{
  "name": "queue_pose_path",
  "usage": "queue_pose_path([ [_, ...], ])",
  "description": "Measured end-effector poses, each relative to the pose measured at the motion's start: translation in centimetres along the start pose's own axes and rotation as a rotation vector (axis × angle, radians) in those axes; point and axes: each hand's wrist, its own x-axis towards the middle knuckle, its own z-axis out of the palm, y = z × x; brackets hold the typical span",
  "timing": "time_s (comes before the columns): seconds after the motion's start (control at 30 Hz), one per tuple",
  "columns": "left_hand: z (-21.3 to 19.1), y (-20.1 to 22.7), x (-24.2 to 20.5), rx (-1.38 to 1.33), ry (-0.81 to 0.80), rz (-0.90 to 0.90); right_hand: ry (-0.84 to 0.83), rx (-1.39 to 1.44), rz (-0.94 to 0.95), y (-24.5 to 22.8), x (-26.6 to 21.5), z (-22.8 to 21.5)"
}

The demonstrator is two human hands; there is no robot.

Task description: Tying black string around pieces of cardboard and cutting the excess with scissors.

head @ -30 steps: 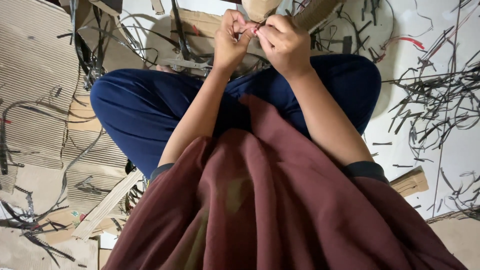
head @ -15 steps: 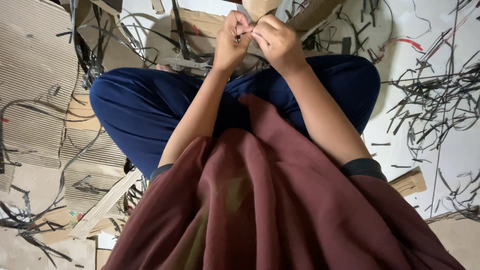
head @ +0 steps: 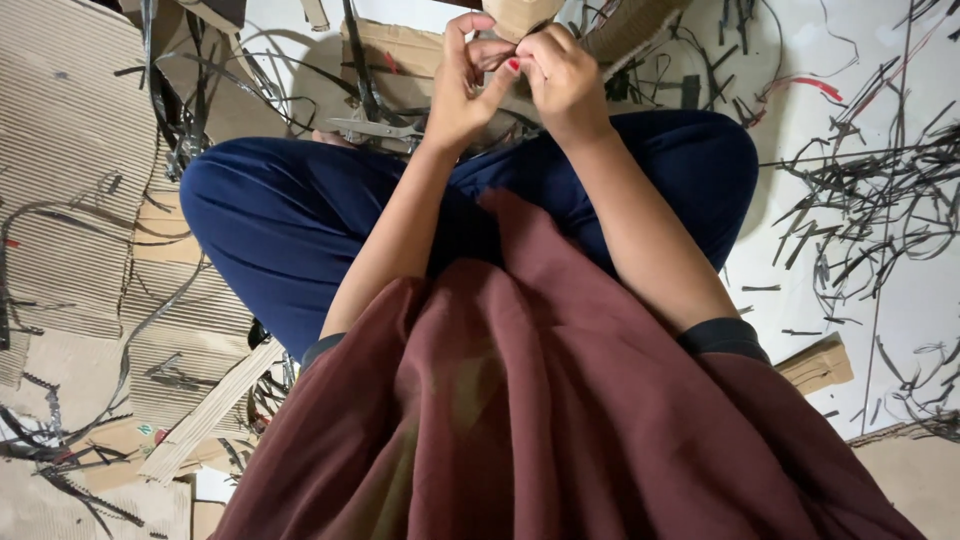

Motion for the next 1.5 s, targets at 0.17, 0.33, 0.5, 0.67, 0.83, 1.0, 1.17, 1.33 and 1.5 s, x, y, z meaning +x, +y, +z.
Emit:
queue_pose_path([
  [0.17,-0.4,1.6,0.2,0.135,-0.064,0.075,-0.070,-0.007,0.037,0.4,-0.8,0.2],
  [0.33,-0.7,1.9,0.3,0.170,0.020,0.097,-0.272,-0.090,0.169,1.0,-1.7,0.5],
  [0.5,-0.9,1.4,-0.3,0.152,-0.003,-0.050,-0.271,0.100,0.207,3.3,-2.1,1.0],
  [0.67,-0.3,1.2,-1.0,-0.146,-0.060,-0.275,-0.245,0.158,0.203,2.4,-1.8,0.4],
  [0.83,-0.6,1.9,-0.7,0.019,-0.044,-0.281,-0.241,0.146,0.130,2.3,-1.6,0.0],
  [1.0,-0.7,2.0,-0.8,0.073,-0.005,-0.280,-0.185,0.069,0.150,1.9,-1.3,-0.4],
  [1.17,-1.2,1.4,-0.9,0.052,0.037,-0.274,-0.099,-0.008,0.156,2.8,-1.6,-0.3],
  [1.33,-1.5,0.3,-1.0,-0.278,-0.080,-0.342,-0.200,0.198,0.230,2.0,-1.1,-1.3],
  [1.5,-0.6,-3.3,-1.8,-0.717,-0.013,-0.427,-0.213,0.406,0.147,0.3,0.3,-1.6],
])
